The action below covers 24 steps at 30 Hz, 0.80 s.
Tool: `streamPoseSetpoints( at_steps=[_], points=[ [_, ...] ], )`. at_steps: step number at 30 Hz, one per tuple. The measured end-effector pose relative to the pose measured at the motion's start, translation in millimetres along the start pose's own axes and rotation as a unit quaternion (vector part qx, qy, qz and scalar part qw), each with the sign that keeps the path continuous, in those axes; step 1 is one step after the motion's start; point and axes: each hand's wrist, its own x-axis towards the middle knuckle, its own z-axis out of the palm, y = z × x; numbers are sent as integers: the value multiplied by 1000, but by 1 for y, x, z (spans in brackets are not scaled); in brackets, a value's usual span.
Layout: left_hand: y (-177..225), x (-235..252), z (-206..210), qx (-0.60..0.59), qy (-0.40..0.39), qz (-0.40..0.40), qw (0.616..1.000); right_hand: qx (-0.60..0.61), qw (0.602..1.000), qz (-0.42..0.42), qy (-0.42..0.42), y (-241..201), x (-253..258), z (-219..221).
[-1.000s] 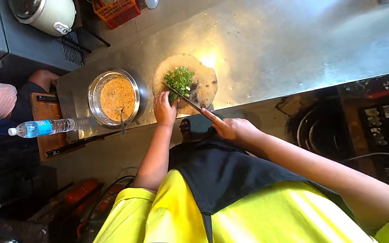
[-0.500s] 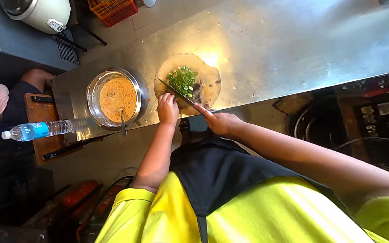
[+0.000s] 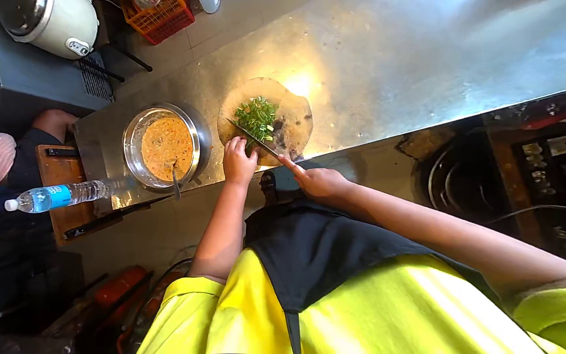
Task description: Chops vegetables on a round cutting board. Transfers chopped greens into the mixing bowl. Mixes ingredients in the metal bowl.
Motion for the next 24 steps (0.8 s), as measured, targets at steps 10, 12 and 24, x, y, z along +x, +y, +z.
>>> streamPoseSetpoints(
  at_steps=[10,12,24],
  points=[
    [-2,6,12,12,62,10,998,-31,1000,-4,-4,23,-33,5],
    [-2,5,13,9,63,7,998,-39,999,6,-18,25,-36,8],
    [-2,6,14,12,101,3,995,5,999,-31,6,19,-19,1]
  ],
)
